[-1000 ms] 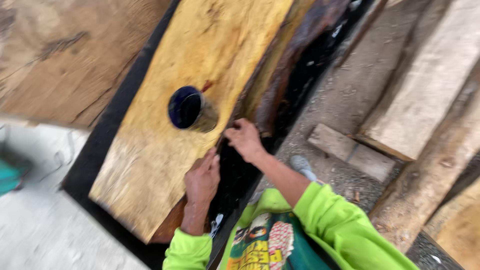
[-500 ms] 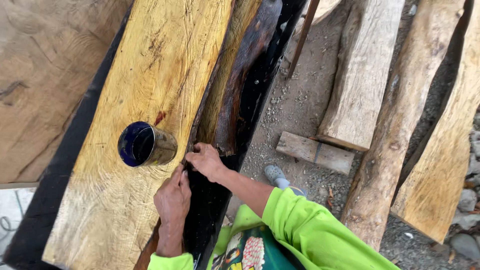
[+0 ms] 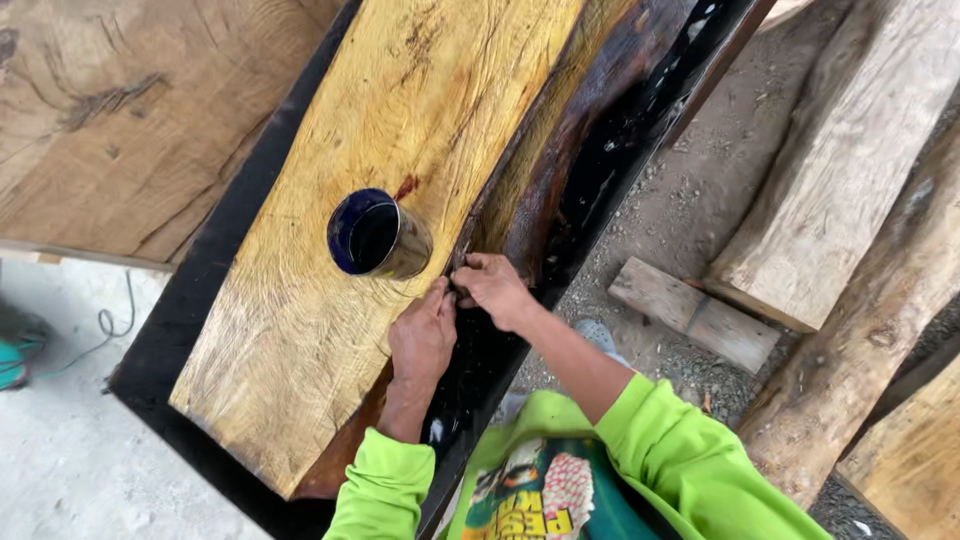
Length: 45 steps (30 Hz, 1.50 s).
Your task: The person applies a dark liquid coating from a tin can onto large wood slabs, using a small blade-like tool to spread the liquid along the wood surface and edges. They work along the length of the slabs, re-dipping the tool into the can and coating different sections of the wood.
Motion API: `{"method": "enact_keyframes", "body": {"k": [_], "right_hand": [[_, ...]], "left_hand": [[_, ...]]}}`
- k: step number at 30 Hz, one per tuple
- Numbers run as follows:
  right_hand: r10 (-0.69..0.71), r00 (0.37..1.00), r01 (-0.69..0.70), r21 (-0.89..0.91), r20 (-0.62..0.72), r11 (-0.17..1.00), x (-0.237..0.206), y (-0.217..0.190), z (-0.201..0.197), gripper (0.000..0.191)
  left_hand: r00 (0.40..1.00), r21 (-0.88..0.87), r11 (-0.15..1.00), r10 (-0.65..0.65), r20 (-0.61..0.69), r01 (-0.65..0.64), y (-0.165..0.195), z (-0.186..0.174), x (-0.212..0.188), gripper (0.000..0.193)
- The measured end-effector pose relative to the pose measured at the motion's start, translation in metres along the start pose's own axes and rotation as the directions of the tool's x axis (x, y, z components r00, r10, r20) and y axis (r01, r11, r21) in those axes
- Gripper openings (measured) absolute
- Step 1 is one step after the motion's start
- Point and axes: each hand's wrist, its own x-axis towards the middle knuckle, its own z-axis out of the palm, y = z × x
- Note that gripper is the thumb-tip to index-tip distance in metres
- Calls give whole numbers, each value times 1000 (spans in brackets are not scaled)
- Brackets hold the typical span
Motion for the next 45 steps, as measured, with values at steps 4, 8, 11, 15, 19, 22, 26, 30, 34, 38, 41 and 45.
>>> {"method": "enact_keyframes", "body": {"k": [4, 8, 11, 15, 19, 22, 26, 30, 34, 38, 41, 45], "right_hand": [[67, 996, -63, -81, 52, 995, -4, -9, -2, 18], [41, 994, -35, -54, 105, 998, -6, -13, -1, 18], [41, 994, -32, -86, 97, 996, -5, -10, -2, 17], [8, 995, -13, 45, 101, 999, 2, -4, -7, 16], [16, 991, -22, 41, 135, 999, 8, 1, -10, 20], [80, 989, -83, 22, 125, 996, 9, 3, -10, 15], [42, 992, -37, -37, 116, 999, 6, 3, -13, 21], [77, 985, -71, -47, 155, 996, 7, 1, -16, 18], [38, 981, -18, -108, 193, 994, 10, -1, -17, 22], [22, 982, 4, -136, 188, 991, 10, 0, -17, 21], [-69, 985, 105, -232, 158, 967, 9, 0, -19, 22], [-52, 984, 95, -253, 173, 963, 10, -1, -26, 17]], "left_hand": [[932, 69, 953, -302, 199, 294, 17, -30, -7, 31], [997, -23, 997, -70, -45, 69, 25, -41, -15, 26], [994, -31, 996, -85, -69, 83, 22, -31, -14, 28], [979, 84, 979, -191, 72, 185, 14, -20, -7, 29], [992, 72, 990, -126, 25, 124, 12, -24, -3, 28], [995, 81, 992, -101, -2, 101, 14, -25, -1, 30], [986, 136, 979, -161, 41, 154, 15, -21, 2, 27], [991, 111, 987, -120, 54, 113, 14, -20, 3, 29], [995, 218, 974, -82, 52, 69, 15, -21, 4, 29], [994, 152, 984, -100, 45, 93, 17, -17, 4, 26], [982, 96, 977, -191, -8, 191, 16, -12, 4, 25], [989, 45, 988, -150, 4, 150, 13, -7, 3, 25]]}}
